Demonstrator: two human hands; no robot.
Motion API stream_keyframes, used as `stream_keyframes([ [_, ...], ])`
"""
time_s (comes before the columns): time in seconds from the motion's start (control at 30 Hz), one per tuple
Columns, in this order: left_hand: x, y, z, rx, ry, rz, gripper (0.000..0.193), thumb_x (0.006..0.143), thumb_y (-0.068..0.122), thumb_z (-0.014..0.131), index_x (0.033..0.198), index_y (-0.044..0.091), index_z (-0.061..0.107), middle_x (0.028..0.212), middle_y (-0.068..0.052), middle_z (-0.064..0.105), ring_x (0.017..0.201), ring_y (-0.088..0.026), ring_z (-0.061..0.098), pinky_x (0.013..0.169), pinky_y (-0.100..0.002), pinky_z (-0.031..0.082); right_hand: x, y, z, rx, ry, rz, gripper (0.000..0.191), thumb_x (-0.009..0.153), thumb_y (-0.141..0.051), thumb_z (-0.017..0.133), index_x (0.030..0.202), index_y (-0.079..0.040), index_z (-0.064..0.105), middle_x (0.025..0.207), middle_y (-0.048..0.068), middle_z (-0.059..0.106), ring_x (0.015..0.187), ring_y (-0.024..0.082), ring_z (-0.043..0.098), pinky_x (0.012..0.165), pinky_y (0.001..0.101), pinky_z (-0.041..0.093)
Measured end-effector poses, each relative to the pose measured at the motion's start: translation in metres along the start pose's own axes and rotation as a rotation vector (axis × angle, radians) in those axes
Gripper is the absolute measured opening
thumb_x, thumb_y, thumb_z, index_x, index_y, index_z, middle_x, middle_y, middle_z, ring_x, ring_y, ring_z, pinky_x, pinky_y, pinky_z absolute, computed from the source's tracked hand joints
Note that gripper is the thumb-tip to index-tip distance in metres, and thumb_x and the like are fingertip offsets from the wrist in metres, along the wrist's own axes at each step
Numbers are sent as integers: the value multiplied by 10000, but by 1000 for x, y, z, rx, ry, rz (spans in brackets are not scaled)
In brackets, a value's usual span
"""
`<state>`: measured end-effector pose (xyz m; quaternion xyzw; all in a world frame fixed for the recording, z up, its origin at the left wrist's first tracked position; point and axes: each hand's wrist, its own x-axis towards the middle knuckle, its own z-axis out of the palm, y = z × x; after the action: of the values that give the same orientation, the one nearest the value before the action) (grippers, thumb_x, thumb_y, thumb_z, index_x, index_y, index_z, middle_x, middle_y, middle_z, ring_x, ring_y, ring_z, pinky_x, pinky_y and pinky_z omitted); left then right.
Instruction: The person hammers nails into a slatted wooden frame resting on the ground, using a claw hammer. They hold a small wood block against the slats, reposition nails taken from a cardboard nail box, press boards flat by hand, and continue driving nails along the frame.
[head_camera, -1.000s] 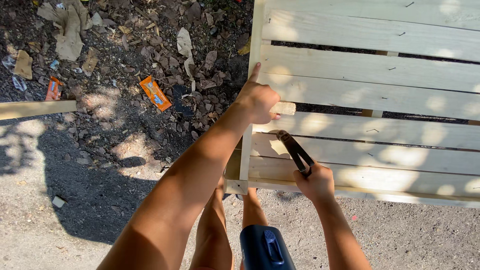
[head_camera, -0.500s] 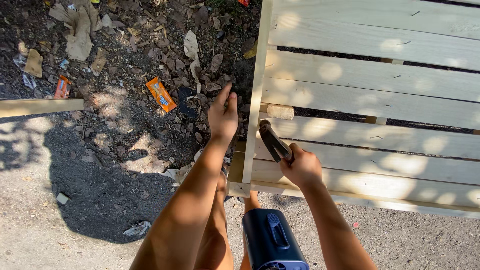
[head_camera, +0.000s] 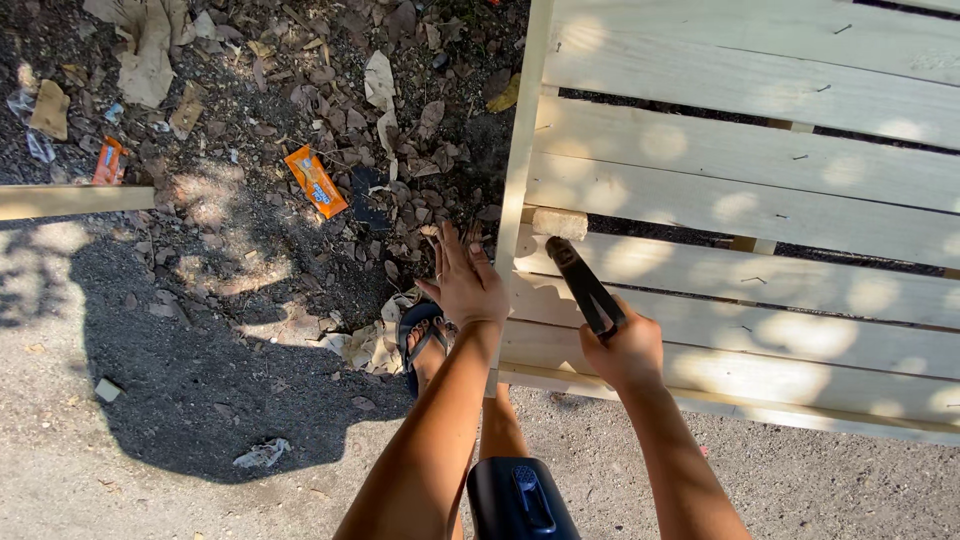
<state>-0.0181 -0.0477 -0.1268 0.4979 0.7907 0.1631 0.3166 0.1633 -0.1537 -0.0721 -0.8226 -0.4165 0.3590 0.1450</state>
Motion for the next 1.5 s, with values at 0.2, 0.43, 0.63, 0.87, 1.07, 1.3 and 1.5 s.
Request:
stream_keyframes([
  [0.2,-2,-5,4,17,86,58,634,1052,420,292,1616,129,296,1627,-113,423,1525,-337,355,1164,-763,-34,12,-13,20,-257,-65,-70,331,676,-201,745,997,-124,720,731,148,727,674,392,687,617,477,549],
  [0.43,-1,-1,5,91,38,26,633,1049,439,234,1618,168,286,1631,-77,415,1529,-319,348,1168,-770,-43,-6,-11,12,-51,75,-96,178,785,-227,665,924,-120,690,698,134,690,614,360,693,608,439,579],
  [0.63,-3,4,1,82,20,-32,606,1052,438,243,1614,217,290,1651,-57,376,1522,-352,321,1152,-765,-47,9,-32,18,-188,-4,3,212,748,-254,744,861,-85,685,677,168,689,669,423,673,612,498,556],
  [0.87,-5,3,4,78,8,-30,575,1043,375,260,1595,220,304,1660,-24,362,1536,-338,315,1132,-799,-68,3,-22,-1,-168,14,-256,164,804,-247,649,918,-144,708,745,139,699,674,356,705,650,443,582],
  [1.07,-8,3,5,68,-2,-55,595,1041,404,276,1605,218,317,1661,-28,359,1528,-343,316,1136,-805,-35,15,-19,23,-283,-65,90,188,792,-257,690,958,-171,703,775,152,726,735,400,692,675,490,564],
  [1.3,-7,5,5,190,-56,74,594,1038,467,290,1583,238,358,1651,-58,367,1514,-357,336,1108,-825,-5,18,13,-18,-536,119,-187,134,809,-249,716,907,-176,662,864,63,713,781,343,712,675,480,568],
  [1.5,-8,3,8,246,-56,121,577,1048,457,302,1589,262,356,1655,-60,365,1508,-366,336,1122,-815,-20,27,-18,-39,-444,88,-250,557,575,-120,856,1081,-79,625,1134,165,629,1073,420,575,892,477,487],
])
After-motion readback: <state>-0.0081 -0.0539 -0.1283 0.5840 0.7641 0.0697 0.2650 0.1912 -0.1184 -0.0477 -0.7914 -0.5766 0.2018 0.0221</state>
